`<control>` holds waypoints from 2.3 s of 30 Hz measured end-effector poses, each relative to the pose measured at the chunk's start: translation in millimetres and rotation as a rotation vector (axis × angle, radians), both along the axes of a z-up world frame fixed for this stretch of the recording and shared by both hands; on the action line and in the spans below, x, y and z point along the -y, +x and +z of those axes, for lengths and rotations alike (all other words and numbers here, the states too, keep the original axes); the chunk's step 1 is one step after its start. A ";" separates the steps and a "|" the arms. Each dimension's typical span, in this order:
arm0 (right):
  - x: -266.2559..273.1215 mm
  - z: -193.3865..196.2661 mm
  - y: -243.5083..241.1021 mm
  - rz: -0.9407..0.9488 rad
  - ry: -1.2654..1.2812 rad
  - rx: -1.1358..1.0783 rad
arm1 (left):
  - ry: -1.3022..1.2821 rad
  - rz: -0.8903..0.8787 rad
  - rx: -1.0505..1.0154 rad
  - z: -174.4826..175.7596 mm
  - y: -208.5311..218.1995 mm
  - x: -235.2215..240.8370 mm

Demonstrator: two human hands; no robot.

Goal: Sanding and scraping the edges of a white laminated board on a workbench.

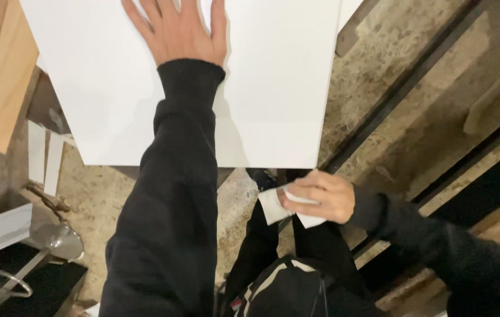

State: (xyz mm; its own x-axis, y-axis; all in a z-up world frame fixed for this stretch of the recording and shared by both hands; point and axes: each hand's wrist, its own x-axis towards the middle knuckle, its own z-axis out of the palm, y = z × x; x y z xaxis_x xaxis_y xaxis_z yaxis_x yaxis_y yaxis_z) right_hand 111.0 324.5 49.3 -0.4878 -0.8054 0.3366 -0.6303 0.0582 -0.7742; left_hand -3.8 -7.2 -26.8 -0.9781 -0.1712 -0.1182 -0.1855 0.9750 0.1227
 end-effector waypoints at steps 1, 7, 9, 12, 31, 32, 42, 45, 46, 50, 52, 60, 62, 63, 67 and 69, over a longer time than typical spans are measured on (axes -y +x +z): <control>0.6 5.6 2.1 0.063 -0.052 0.037 | -0.082 -0.086 -0.296 -15.6 5.6 7.0; -24.6 -67.7 -93.7 -0.504 0.050 -0.075 | -0.033 -0.015 -0.073 3.1 3.0 0.0; 1.1 -44.8 -65.6 -0.381 0.013 -0.045 | -0.039 0.013 -0.015 10.8 2.1 0.7; 8.3 3.1 0.8 -0.152 -0.005 0.033 | -0.045 0.036 0.020 1.0 4.4 2.2; 3.6 -141.4 -174.4 -0.575 0.214 -0.217 | -0.049 0.080 0.146 16.6 -2.6 -5.4; 3.2 -142.2 -169.7 -0.574 0.216 -0.211 | -0.048 0.080 0.152 27.5 -4.3 -7.0; 11.4 -89.3 -83.7 -0.534 0.130 0.047 | -0.066 -0.017 -0.095 -4.8 10.4 4.2; 18.2 -105.6 -180.6 -0.501 0.033 -0.129 | -0.056 -0.008 -0.082 -3.0 9.9 -1.1; 20.5 -109.5 -216.7 -0.407 -0.060 -0.162 | -0.042 -0.007 -0.069 -1.7 8.2 -1.4; 11.0 -79.4 -100.1 -0.578 0.109 -0.120 | -0.064 -0.031 -0.104 -4.0 10.7 0.5; 6.7 -41.7 -41.2 -0.623 0.265 0.142 | -0.056 -0.009 -0.082 -1.4 9.6 1.8; 18.1 -106.3 -164.5 -0.555 0.135 -0.149 | -0.046 -0.010 -0.062 1.7 10.5 2.0; 14.7 -81.4 -117.9 -0.566 0.170 -0.183 | -0.050 -0.009 -0.047 1.1 6.8 -0.6; 14.0 -62.1 -90.4 -0.597 0.213 -0.050 | -0.038 -0.009 -0.071 -1.2 4.9 -1.6; 12.6 -113.7 -117.8 -0.549 0.171 -0.215 | -0.043 -0.009 -0.052 2.5 10.3 -0.1; 17.5 -120.2 -178.8 -0.478 0.110 -0.130 | -0.049 -0.011 -0.083 -6.0 13.6 0.3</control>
State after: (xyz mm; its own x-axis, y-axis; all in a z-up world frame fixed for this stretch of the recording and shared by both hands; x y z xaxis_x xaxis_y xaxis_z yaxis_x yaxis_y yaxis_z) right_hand -67.8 307.0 -71.0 -0.7704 -0.5366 0.3444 -0.6038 0.4405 -0.6644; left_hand 9.8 -7.6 -32.8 -0.9860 -0.1642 -0.0287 -0.1661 0.9820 0.0897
